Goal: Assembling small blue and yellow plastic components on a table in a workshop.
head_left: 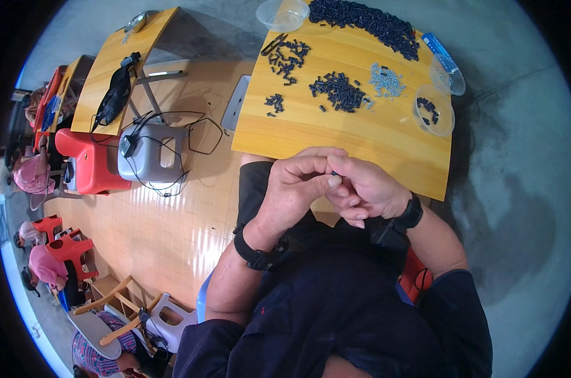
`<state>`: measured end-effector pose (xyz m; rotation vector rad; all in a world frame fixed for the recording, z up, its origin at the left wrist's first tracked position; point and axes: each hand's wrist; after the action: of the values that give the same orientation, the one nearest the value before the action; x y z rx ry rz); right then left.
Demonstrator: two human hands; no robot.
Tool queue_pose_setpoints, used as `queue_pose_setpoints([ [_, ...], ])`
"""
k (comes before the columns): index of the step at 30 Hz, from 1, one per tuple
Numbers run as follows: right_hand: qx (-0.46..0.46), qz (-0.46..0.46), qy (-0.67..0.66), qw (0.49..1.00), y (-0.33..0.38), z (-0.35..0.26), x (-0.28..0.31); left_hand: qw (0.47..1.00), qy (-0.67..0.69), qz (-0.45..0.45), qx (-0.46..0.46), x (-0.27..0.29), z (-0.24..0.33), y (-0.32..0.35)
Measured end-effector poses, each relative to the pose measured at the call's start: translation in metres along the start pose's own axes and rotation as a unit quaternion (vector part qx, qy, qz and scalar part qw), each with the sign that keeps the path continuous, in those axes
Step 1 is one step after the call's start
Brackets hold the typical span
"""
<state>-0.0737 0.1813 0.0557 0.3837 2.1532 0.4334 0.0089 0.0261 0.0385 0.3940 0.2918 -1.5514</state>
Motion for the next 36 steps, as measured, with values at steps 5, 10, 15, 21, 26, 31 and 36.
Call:
queue_pose_setpoints([
  [5, 0.006, 0.072, -0.076, 0.995, -0.003, 0.011, -0.009, 0.998, 0.017, 0.034, 0.046, -0.005, 0.005, 0.001],
  [10, 0.055, 0.06, -0.179, 0.981, -0.015, 0.032, -0.013, 0.995, 0.017, 0.062, 0.071, -0.001, 0.0, 0.003],
  [15, 0.065, 0.045, -0.205, 0.976, -0.018, 0.041, -0.012, 0.99, 0.015, 0.044, 0.135, 0.007, 0.001, 0.005],
  [21, 0.044, -0.03, -0.24, 0.969, -0.019, 0.035, 0.0, 0.989, 0.034, 0.044, 0.14, 0.011, -0.006, 0.0],
  [26, 0.054, -0.043, -0.232, 0.97, -0.014, 0.029, 0.006, 0.987, 0.083, 0.072, 0.118, 0.005, -0.006, 0.0],
  [31, 0.063, -0.028, -0.2, 0.977, -0.013, 0.035, 0.009, 0.986, 0.092, 0.067, 0.125, 0.0, -0.006, 0.002],
  [36, 0.07, 0.016, -0.175, 0.982, -0.007, 0.035, 0.005, 0.989, 0.068, 0.041, 0.125, 0.001, -0.012, 0.002],
])
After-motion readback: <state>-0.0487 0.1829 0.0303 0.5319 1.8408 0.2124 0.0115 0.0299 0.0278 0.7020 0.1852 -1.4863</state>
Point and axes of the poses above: each hand's wrist, its own y-axis away from the middle knuckle, its own x-axis out of the back of the hand, z = x × y, and after that the axes turned 2 degrees about x, right-handed
